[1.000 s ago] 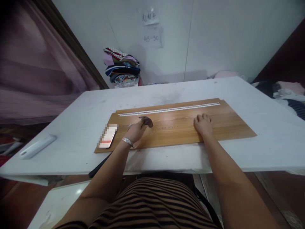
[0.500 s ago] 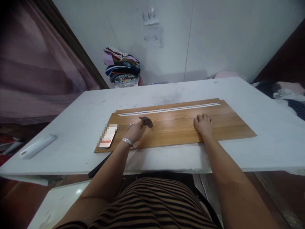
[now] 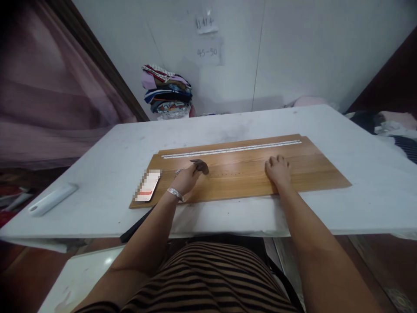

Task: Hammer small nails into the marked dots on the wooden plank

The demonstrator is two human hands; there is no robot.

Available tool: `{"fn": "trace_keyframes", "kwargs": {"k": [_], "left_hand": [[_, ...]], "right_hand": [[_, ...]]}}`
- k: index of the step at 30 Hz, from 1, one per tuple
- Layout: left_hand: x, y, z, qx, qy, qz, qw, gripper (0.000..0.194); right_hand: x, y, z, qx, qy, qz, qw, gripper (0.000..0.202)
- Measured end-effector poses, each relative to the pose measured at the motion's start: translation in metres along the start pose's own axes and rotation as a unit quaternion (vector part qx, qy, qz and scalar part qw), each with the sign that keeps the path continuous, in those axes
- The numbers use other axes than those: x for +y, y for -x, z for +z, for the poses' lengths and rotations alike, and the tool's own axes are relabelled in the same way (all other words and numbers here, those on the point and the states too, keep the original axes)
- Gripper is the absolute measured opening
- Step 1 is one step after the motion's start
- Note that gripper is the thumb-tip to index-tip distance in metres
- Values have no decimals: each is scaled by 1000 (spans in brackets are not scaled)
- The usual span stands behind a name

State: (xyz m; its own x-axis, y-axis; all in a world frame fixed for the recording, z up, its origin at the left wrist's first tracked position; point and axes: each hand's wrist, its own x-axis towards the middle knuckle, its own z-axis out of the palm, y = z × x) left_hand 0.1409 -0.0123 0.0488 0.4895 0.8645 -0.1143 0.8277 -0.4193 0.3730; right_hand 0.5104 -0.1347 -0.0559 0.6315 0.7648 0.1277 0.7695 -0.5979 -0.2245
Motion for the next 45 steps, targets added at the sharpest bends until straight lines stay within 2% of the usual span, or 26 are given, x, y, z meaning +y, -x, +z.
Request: {"fn": "trace_keyframes", "kwargs": {"k": [5,25,31,37,45], "left_hand": [[0,-1,-2,-2,14,-18,1000,37],[0,0,2,1,-8,-11,1000,36],[1,1,4,5,-9,2,1000,36],[0,-1,0,-12,2,-20,1000,38],[0,2,3,6,7,7,1000,33]], "right_hand": [[1,-1,2,4,2,-3,1000,52],[-3,1,-1,9,7,-1,1000,52],[-1,0,-1,-4,13,-1,1000,53],[-1,0,-3,-16,25,0,1000,54],[-4,2,-4,-12,23,6,1000,55]]}}
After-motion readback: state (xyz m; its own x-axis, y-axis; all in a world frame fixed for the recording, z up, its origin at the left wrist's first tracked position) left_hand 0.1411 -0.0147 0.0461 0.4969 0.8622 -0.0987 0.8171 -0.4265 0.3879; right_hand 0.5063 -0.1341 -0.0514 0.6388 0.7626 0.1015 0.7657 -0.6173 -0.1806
